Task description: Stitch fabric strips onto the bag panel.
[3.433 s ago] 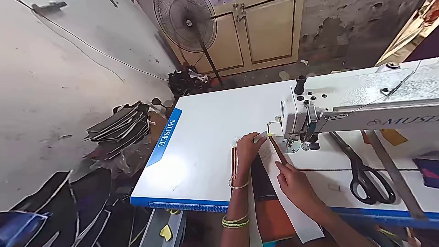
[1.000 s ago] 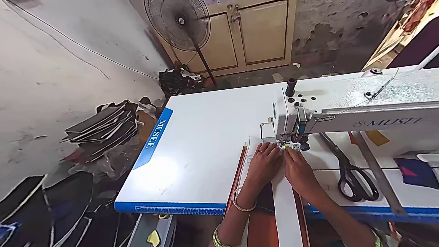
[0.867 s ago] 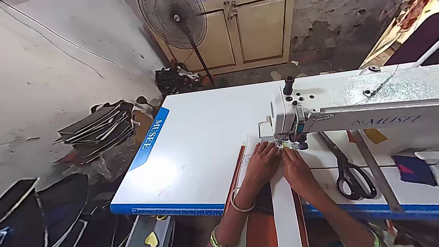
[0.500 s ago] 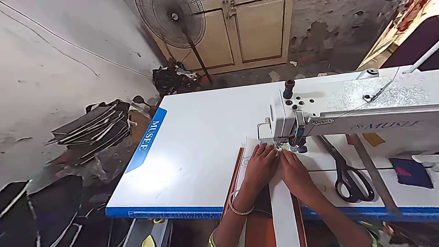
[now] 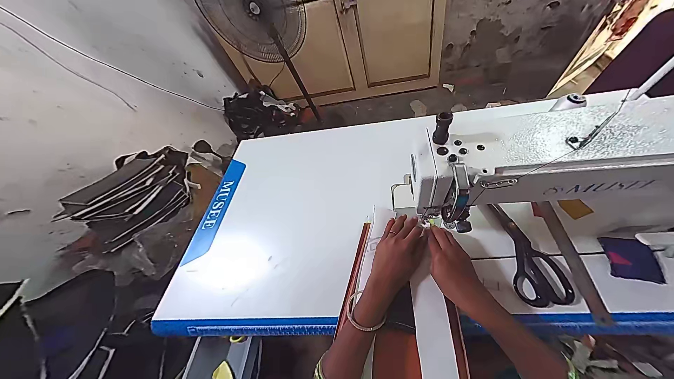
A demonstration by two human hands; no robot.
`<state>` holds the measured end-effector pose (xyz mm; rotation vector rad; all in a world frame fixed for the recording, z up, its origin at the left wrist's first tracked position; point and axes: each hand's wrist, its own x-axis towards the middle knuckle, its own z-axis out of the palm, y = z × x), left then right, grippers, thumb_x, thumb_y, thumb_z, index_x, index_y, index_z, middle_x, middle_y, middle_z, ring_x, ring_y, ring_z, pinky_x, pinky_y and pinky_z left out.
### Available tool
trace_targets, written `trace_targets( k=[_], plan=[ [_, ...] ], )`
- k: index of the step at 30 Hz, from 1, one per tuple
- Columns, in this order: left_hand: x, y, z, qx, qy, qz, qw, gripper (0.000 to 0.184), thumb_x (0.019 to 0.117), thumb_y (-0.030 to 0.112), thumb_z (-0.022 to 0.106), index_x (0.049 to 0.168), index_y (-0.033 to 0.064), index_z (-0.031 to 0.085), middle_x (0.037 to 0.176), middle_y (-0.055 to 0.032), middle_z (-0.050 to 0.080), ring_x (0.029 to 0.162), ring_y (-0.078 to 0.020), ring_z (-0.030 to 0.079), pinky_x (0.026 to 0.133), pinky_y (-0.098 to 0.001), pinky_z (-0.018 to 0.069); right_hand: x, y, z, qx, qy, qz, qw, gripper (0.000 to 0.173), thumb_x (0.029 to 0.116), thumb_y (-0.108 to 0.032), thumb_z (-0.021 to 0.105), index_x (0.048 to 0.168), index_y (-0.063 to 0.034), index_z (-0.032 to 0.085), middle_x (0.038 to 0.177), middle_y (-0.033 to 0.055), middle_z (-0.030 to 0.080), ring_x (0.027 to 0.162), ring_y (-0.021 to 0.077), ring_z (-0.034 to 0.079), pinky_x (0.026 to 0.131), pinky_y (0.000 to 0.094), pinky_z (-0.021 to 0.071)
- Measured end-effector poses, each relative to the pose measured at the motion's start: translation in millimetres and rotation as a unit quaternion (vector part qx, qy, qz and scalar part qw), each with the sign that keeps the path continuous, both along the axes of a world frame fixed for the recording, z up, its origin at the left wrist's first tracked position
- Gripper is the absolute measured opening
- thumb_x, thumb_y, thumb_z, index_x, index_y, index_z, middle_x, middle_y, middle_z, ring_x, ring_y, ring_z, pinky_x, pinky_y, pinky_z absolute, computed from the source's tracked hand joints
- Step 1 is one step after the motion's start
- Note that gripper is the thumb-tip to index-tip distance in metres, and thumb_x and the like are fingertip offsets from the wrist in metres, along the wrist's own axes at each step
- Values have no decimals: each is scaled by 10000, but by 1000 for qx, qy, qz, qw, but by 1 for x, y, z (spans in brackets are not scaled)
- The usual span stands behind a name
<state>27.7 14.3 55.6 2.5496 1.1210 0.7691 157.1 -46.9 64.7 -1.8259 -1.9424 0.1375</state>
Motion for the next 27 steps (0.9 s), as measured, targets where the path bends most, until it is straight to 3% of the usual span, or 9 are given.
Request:
trace_targets(
  k=[27],
  plan=[
    [1,4,2,-17,-2,-6,1000,339,1040,187,493,1136,-11,751,1317,-179,685,1302,-416,593,1145,-571,388,-3,3,5,-34,-7,-22,999,382,925,102,529,1297,146,609,1360,311,604,1237,442,624,1000,469,527]
  ],
)
